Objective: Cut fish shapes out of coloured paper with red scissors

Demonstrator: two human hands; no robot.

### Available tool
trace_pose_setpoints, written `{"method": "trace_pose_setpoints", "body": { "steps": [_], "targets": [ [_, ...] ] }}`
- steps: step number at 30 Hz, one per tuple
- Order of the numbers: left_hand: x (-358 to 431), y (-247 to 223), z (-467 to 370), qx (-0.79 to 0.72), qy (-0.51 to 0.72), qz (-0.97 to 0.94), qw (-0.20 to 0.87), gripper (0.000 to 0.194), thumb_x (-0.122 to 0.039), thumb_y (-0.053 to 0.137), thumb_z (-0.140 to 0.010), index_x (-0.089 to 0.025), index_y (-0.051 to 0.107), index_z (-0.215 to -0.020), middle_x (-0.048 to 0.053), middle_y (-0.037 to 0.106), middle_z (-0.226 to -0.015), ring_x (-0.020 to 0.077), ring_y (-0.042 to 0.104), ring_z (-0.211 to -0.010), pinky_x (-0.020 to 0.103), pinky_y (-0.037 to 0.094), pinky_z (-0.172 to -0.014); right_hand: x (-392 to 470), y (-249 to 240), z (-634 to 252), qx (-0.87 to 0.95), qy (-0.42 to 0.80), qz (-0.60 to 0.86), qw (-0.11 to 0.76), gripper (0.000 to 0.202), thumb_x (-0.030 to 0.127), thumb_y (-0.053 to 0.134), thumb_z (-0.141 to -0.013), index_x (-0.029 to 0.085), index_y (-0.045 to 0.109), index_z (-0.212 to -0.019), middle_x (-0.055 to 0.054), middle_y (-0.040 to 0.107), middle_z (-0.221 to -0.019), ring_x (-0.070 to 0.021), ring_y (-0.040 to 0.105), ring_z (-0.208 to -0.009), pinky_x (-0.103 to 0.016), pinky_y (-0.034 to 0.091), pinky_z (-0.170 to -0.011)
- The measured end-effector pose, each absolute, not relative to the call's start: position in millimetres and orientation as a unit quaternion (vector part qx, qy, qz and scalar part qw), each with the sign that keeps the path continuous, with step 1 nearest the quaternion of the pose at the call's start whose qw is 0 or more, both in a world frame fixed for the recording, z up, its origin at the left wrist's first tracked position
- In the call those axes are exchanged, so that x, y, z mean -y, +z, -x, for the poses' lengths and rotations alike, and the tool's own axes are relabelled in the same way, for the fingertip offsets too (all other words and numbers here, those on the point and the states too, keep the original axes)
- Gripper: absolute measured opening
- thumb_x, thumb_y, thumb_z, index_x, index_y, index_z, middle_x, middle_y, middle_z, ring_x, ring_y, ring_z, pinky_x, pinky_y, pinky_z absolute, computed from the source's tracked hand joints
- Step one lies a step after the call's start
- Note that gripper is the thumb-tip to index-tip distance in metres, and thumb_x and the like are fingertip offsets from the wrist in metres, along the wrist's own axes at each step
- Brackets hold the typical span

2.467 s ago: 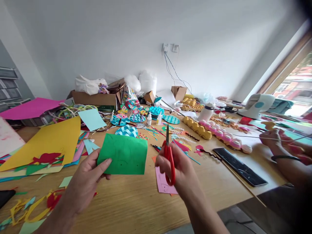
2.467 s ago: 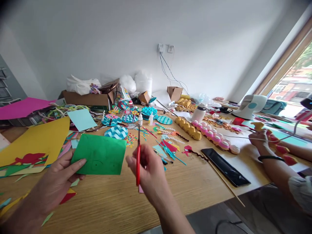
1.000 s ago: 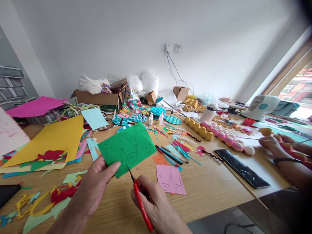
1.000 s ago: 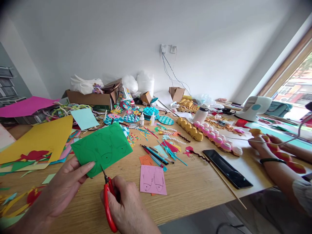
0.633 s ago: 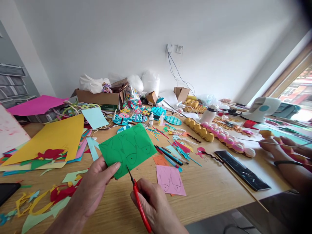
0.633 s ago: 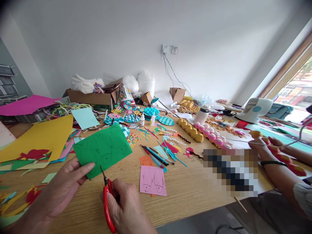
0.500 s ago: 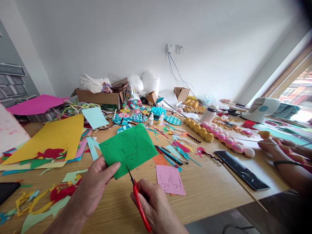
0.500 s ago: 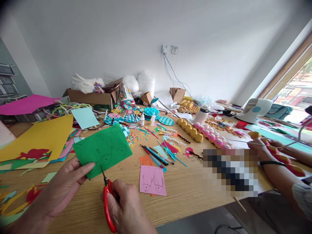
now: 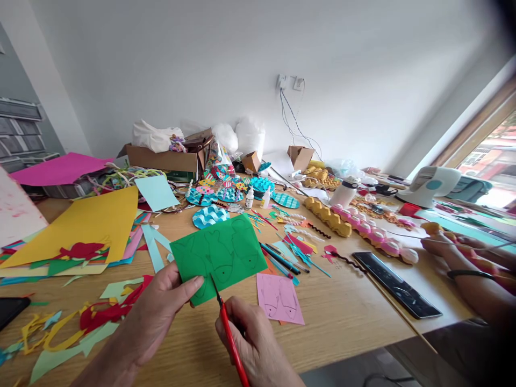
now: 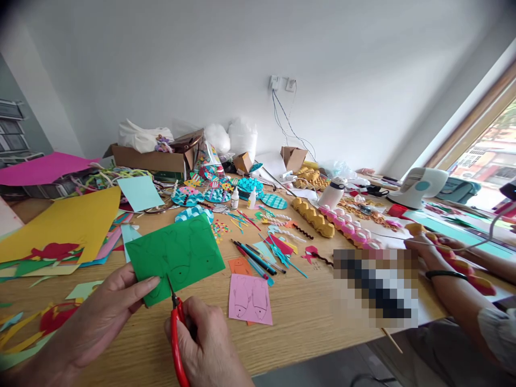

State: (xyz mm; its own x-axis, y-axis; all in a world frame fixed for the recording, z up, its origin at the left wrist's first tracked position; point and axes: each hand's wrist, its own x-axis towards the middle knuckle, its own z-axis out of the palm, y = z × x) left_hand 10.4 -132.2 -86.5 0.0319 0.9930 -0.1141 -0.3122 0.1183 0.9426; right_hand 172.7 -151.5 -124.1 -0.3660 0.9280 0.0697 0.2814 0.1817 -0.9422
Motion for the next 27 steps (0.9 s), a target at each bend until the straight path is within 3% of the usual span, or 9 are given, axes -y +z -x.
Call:
{"method": "trace_pose_setpoints", "body": {
  "steps": [12, 20, 27],
  "targets": [
    [135, -89, -9, -0.439, 0.506, -0.403, 0.624, 0.031, -0.034, 0.079, -0.069, -0.023, 0.074, -0.098, 0.001, 0.081, -0.091, 0.0253, 0.071, -0.090, 0.033, 0.051, -0.085, 153, -123, -173, 0.697, 0.447, 0.440, 0.348, 0.041, 0.051, 0.042, -0.090, 0.021, 0.038, -0.063, 0.004, 0.036, -0.055, -0.0099, 0.031, -0.051, -0.023, 0.024, -0.046],
    [134, -93, -8, -0.452, 0.471, -0.431, 0.622, 0.035, -0.037, 0.078, -0.069, -0.021, 0.074, -0.099, 0.002, 0.080, -0.089, 0.0230, 0.069, -0.082, 0.031, 0.050, -0.079, 153, -128, -174, 0.693, 0.449, 0.437, 0.356, 0.040, 0.049, 0.040, -0.090, 0.021, 0.036, -0.063, 0.006, 0.031, -0.054, -0.0092, 0.028, -0.050, -0.023, 0.022, -0.045],
    [137, -97, -7, -0.451, 0.484, -0.424, 0.618, 0.034, -0.039, 0.075, -0.074, -0.024, 0.073, -0.104, 0.000, 0.080, -0.099, 0.0229, 0.068, -0.091, 0.030, 0.050, -0.084, 153, -134, -174, 0.706, 0.427, 0.431, 0.365, 0.039, 0.046, 0.040, -0.091, 0.020, 0.036, -0.062, 0.006, 0.031, -0.054, -0.0088, 0.027, -0.050, -0.023, 0.020, -0.045]
  ]
}}
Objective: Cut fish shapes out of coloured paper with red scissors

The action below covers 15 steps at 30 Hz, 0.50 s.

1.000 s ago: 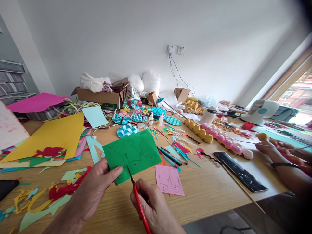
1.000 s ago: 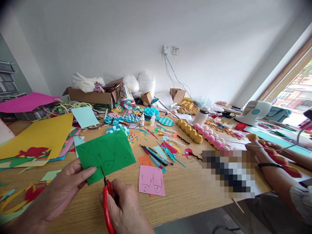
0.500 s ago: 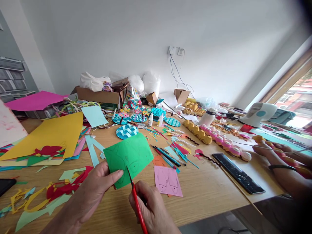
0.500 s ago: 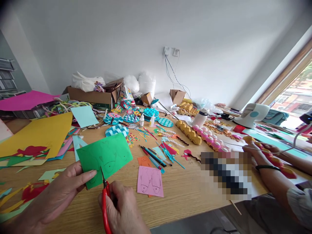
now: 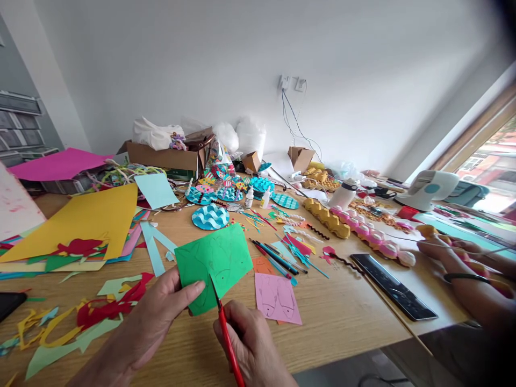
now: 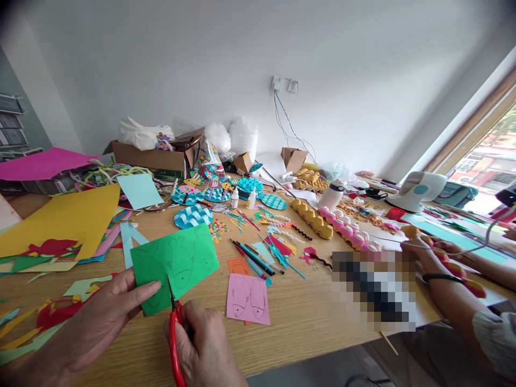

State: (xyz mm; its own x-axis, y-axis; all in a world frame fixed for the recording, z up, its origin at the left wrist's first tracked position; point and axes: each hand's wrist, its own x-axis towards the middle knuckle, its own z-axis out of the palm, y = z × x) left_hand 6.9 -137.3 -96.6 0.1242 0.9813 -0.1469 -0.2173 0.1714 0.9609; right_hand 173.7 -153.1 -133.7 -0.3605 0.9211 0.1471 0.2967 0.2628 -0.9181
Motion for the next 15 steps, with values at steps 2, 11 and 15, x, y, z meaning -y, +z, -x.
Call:
{"method": "trace_pose_setpoints", "body": {
  "steps": [2, 11, 15],
  "targets": [
    [137.2, -97.5, -7.6, -0.451, 0.497, -0.420, 0.611, 0.032, -0.040, 0.073, -0.076, -0.025, 0.074, -0.104, 0.000, 0.079, -0.100, 0.0233, 0.068, -0.095, 0.030, 0.050, -0.086, 153.7, -135.0, -173.0, 0.705, 0.430, 0.425, 0.371, 0.039, 0.045, 0.040, -0.092, 0.020, 0.036, -0.062, 0.006, 0.032, -0.054, -0.0087, 0.027, -0.050, -0.022, 0.020, -0.045],
    [136.0, -96.7, -8.4, -0.446, 0.479, -0.450, 0.608, 0.029, -0.040, 0.073, -0.076, -0.024, 0.076, -0.101, 0.001, 0.080, -0.098, 0.0259, 0.068, -0.095, 0.034, 0.051, -0.088, 154.8, -139.2, -172.2, 0.678, 0.481, 0.412, 0.372, 0.046, 0.058, 0.040, -0.093, 0.020, 0.040, -0.067, 0.005, 0.033, -0.056, -0.0096, 0.031, -0.052, -0.021, 0.024, -0.045],
    [136.3, -99.3, -7.2, -0.448, 0.468, -0.462, 0.606, 0.028, -0.041, 0.070, -0.079, -0.024, 0.076, -0.100, 0.001, 0.080, -0.098, 0.0247, 0.068, -0.093, 0.033, 0.052, -0.084, 154.8, -142.9, -171.3, 0.673, 0.482, 0.408, 0.384, 0.049, 0.061, 0.038, -0.093, 0.021, 0.039, -0.066, 0.005, 0.032, -0.056, -0.0096, 0.032, -0.052, -0.021, 0.025, -0.044]
  ]
}}
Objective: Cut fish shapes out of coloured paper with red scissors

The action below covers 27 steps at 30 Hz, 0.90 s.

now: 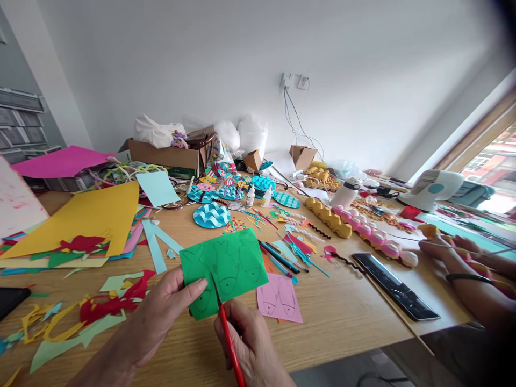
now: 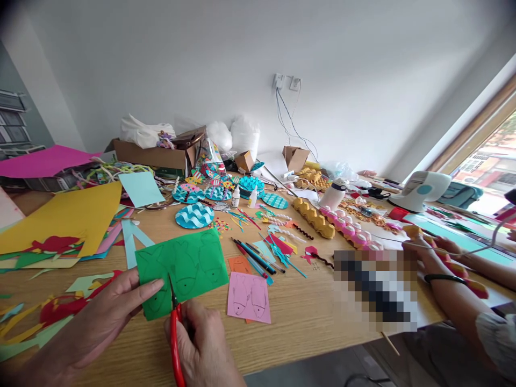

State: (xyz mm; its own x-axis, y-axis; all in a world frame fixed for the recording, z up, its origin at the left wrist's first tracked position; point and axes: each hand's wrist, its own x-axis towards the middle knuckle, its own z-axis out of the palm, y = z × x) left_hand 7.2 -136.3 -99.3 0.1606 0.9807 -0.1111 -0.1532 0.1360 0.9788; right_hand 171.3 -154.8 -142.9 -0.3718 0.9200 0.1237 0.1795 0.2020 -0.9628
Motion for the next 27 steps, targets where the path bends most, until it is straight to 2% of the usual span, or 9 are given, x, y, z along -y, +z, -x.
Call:
{"method": "trace_pose_setpoints", "body": {
  "steps": [12, 17, 27],
  "targets": [
    [137.6, -97.3, -10.0, -0.452, 0.470, -0.449, 0.611, 0.025, -0.039, 0.069, -0.079, -0.023, 0.074, -0.098, 0.001, 0.079, -0.093, 0.0242, 0.066, -0.093, 0.033, 0.049, -0.086, 155.6, -142.4, -171.8, 0.677, 0.481, 0.404, 0.382, 0.051, 0.063, 0.037, -0.093, 0.020, 0.042, -0.067, 0.004, 0.032, -0.058, -0.0097, 0.032, -0.053, -0.020, 0.025, -0.045],
    [139.5, -95.1, -11.8, -0.454, 0.464, -0.453, 0.611, 0.024, -0.041, 0.071, -0.076, -0.022, 0.075, -0.091, 0.000, 0.077, -0.082, 0.0234, 0.065, -0.084, 0.032, 0.050, -0.080, 156.7, -139.4, -173.2, 0.680, 0.486, 0.400, 0.375, 0.052, 0.063, 0.037, -0.093, 0.019, 0.045, -0.069, 0.005, 0.033, -0.057, -0.0094, 0.032, -0.053, -0.019, 0.027, -0.045],
    [140.4, -101.0, -11.3, -0.451, 0.451, -0.461, 0.616, 0.025, -0.040, 0.068, -0.080, -0.023, 0.075, -0.098, 0.001, 0.076, -0.081, 0.0213, 0.061, -0.079, 0.029, 0.046, -0.070, 156.2, -140.0, -173.9, 0.681, 0.482, 0.417, 0.359, 0.054, 0.068, 0.034, -0.091, 0.020, 0.043, -0.069, 0.004, 0.034, -0.058, -0.0100, 0.036, -0.054, -0.019, 0.030, -0.044]
  ]
}}
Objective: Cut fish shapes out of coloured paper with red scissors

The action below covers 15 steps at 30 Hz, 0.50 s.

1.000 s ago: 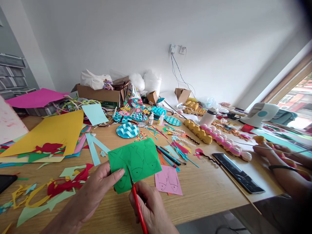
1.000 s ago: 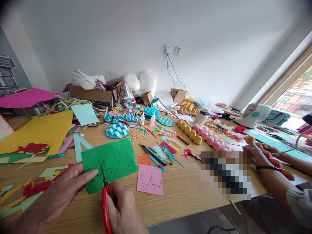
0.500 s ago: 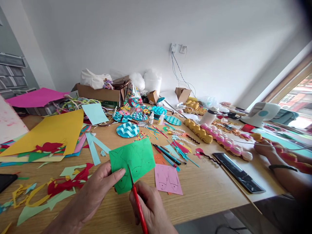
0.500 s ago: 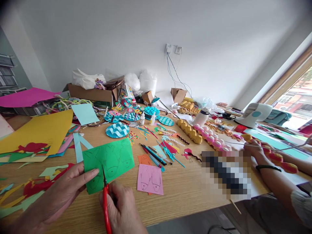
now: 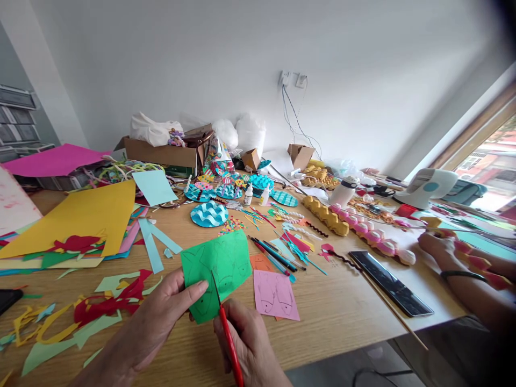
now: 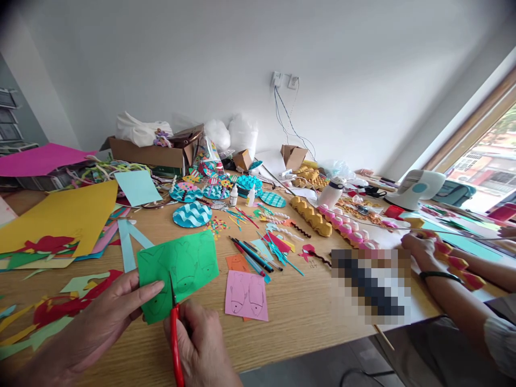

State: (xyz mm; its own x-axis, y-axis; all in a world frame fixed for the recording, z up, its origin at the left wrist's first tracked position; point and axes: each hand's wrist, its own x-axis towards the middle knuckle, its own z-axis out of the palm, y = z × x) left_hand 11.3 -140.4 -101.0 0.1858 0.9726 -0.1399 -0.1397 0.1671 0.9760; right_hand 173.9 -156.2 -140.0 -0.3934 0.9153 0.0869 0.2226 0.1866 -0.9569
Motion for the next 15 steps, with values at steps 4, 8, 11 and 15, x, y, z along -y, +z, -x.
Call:
{"method": "trace_pose_setpoints", "body": {
  "steps": [4, 8, 11, 15],
  "targets": [
    [141, -100, -11, -0.457, 0.452, -0.460, 0.613, 0.020, -0.040, 0.069, -0.078, -0.022, 0.074, -0.084, -0.001, 0.071, -0.069, 0.0193, 0.058, -0.069, 0.027, 0.044, -0.064, 157, -141, -175, 0.672, 0.498, 0.422, 0.349, 0.055, 0.070, 0.034, -0.090, 0.020, 0.042, -0.069, 0.004, 0.035, -0.058, -0.0097, 0.037, -0.053, -0.018, 0.032, -0.045],
    [139, -101, -8, -0.470, 0.447, -0.449, 0.614, 0.020, -0.041, 0.070, -0.076, -0.021, 0.069, -0.071, -0.003, 0.064, -0.062, 0.0166, 0.053, -0.060, 0.027, 0.043, -0.062, 160, -129, -181, 0.652, 0.562, 0.413, 0.298, 0.057, 0.073, 0.033, -0.089, 0.020, 0.044, -0.072, 0.004, 0.040, -0.060, -0.0100, 0.042, -0.053, -0.019, 0.037, -0.049],
    [137, -100, -6, -0.471, 0.457, -0.434, 0.617, 0.019, -0.039, 0.071, -0.075, -0.021, 0.068, -0.070, -0.002, 0.066, -0.065, 0.0171, 0.054, -0.066, 0.028, 0.046, -0.068, 163, -121, -191, 0.642, 0.578, 0.427, 0.266, 0.060, 0.078, 0.038, -0.083, 0.020, 0.042, -0.069, 0.003, 0.041, -0.062, -0.0099, 0.042, -0.053, -0.019, 0.036, -0.048],
    [136, -98, -2, -0.477, 0.473, -0.408, 0.619, 0.018, -0.038, 0.075, -0.071, -0.021, 0.073, -0.075, -0.001, 0.071, -0.071, 0.0186, 0.058, -0.074, 0.027, 0.047, -0.070, 168, -117, -203, 0.611, 0.598, 0.446, 0.264, 0.060, 0.079, 0.038, -0.081, 0.021, 0.042, -0.071, 0.004, 0.041, -0.063, -0.0097, 0.038, -0.053, -0.020, 0.033, -0.049]
  ]
}}
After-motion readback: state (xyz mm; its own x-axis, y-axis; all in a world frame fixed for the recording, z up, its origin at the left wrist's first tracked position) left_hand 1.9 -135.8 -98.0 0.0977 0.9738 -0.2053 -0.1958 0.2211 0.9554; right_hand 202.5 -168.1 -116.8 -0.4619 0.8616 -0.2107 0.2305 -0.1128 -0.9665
